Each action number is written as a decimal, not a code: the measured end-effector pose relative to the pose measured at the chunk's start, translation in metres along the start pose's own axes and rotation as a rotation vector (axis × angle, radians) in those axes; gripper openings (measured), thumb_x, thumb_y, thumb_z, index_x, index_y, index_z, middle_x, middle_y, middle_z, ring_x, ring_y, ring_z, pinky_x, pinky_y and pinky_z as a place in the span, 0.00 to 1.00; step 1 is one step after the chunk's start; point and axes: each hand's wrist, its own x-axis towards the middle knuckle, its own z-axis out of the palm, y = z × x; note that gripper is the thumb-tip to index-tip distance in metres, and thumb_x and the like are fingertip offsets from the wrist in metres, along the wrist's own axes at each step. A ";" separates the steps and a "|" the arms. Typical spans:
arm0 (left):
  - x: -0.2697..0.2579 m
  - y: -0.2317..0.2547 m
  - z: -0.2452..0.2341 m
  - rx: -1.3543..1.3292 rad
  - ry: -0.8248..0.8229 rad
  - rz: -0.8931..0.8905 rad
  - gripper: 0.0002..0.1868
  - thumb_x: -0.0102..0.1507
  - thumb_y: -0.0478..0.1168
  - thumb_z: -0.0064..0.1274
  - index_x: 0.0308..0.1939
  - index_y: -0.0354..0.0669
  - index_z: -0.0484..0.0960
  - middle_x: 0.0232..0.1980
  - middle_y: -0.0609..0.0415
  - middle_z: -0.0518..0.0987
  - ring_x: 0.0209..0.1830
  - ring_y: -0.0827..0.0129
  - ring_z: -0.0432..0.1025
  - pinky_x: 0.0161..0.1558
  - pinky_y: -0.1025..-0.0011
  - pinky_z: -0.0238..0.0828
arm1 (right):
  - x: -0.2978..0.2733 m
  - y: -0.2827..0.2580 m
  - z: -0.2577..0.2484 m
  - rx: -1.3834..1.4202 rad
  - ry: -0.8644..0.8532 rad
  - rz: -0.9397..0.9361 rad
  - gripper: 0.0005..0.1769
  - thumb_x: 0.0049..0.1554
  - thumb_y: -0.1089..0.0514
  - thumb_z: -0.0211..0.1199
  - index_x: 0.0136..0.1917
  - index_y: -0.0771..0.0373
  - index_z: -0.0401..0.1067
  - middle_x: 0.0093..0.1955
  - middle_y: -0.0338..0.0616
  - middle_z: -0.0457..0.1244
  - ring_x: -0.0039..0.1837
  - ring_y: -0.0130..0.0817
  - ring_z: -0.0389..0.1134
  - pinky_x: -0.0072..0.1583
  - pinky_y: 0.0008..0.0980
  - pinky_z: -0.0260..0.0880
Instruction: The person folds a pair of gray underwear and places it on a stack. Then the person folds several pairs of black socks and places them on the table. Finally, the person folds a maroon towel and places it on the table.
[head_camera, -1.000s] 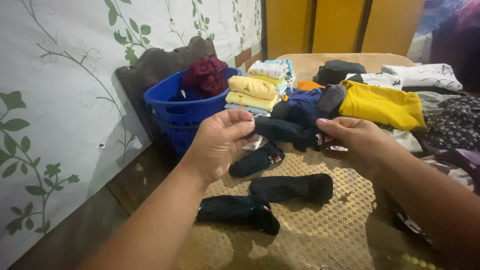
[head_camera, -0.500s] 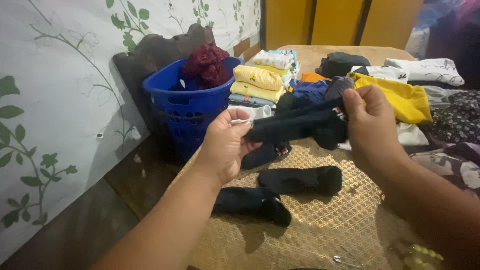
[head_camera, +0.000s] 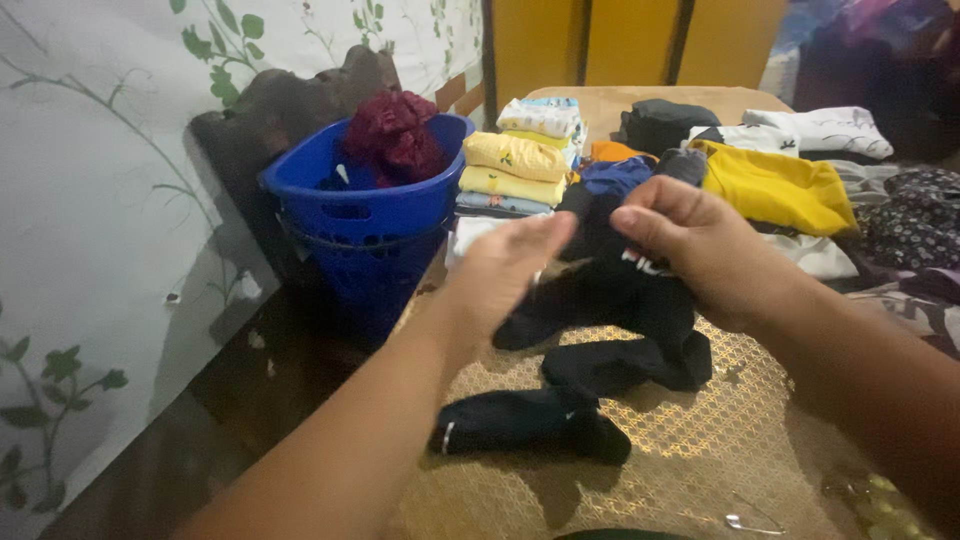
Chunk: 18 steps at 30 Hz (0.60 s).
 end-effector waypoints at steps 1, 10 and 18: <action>0.002 0.002 0.005 -0.052 -0.097 0.012 0.23 0.65 0.56 0.54 0.53 0.42 0.83 0.49 0.60 0.84 0.47 0.83 0.75 0.49 0.84 0.70 | 0.001 -0.002 0.003 -0.019 -0.035 -0.033 0.08 0.64 0.55 0.61 0.48 0.61 0.70 0.39 0.36 0.62 0.40 0.24 0.60 0.43 0.25 0.63; 0.021 -0.031 0.020 -0.180 0.059 -0.024 0.14 0.61 0.41 0.61 0.47 0.39 0.84 0.41 0.52 0.84 0.37 0.71 0.77 0.40 0.71 0.75 | -0.010 -0.019 0.025 -0.133 0.257 0.332 0.18 0.65 0.43 0.54 0.59 0.57 0.67 0.47 0.38 0.66 0.46 0.32 0.67 0.48 0.34 0.69; 0.031 -0.058 0.025 -0.231 0.218 -0.026 0.16 0.57 0.32 0.63 0.48 0.40 0.79 0.41 0.51 0.83 0.37 0.69 0.77 0.39 0.69 0.75 | -0.031 0.025 0.030 0.138 0.197 0.444 0.18 0.58 0.59 0.59 0.62 0.63 0.69 0.48 0.45 0.67 0.43 0.36 0.68 0.49 0.37 0.75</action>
